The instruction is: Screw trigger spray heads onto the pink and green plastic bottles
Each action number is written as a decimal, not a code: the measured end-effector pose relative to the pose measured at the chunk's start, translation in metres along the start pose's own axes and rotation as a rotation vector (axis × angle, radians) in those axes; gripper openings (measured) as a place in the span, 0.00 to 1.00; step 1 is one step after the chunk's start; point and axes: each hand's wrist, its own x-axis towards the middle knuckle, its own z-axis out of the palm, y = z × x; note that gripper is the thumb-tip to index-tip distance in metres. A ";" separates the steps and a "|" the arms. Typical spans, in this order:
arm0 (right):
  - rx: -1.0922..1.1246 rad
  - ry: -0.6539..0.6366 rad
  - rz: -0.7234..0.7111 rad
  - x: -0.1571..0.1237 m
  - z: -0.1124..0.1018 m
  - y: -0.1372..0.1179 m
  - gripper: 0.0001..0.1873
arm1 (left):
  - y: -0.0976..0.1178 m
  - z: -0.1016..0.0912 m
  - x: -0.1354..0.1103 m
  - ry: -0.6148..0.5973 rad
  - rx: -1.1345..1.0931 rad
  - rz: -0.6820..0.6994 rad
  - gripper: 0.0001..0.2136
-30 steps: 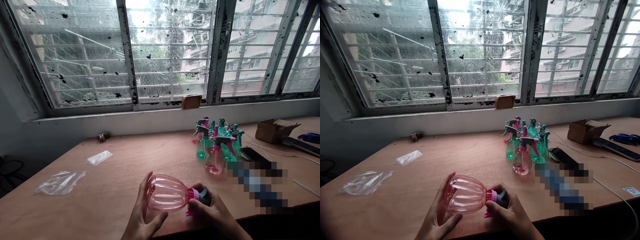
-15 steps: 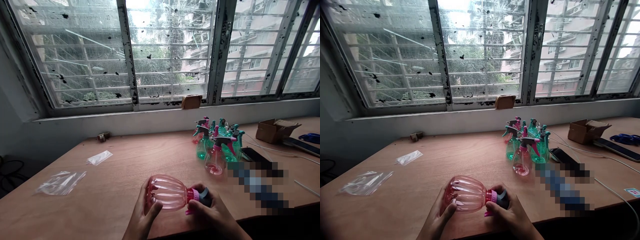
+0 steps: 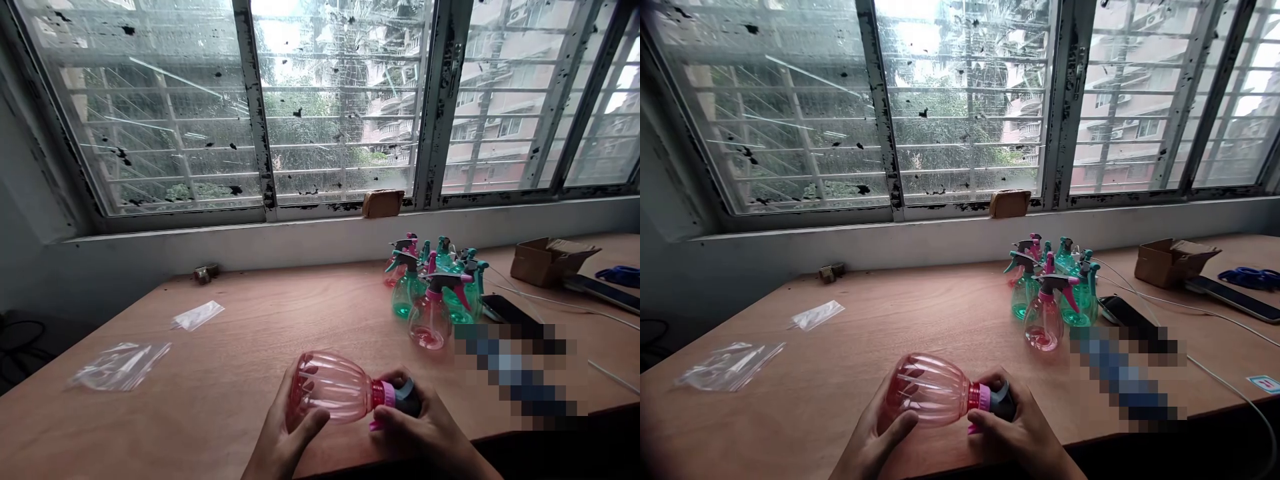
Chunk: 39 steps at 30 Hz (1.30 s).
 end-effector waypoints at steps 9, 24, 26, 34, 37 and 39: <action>0.155 -0.049 0.053 0.001 0.001 0.001 0.16 | -0.005 0.002 0.000 -0.046 -0.044 0.116 0.41; 0.109 -0.005 0.010 0.002 0.000 0.004 0.17 | -0.008 -0.001 -0.001 -0.004 0.023 0.068 0.41; 0.051 -0.011 -0.008 0.002 -0.001 0.004 0.16 | -0.006 0.001 -0.002 -0.011 -0.029 0.051 0.41; 0.086 -0.005 0.018 0.002 0.001 0.005 0.18 | -0.002 0.001 0.002 0.023 0.051 0.054 0.34; 0.125 0.013 0.019 0.002 0.002 0.006 0.18 | -0.005 0.000 0.002 -0.008 0.047 0.021 0.37; 0.156 0.017 0.021 0.001 0.003 0.006 0.18 | -0.006 -0.001 0.001 -0.018 0.024 0.027 0.38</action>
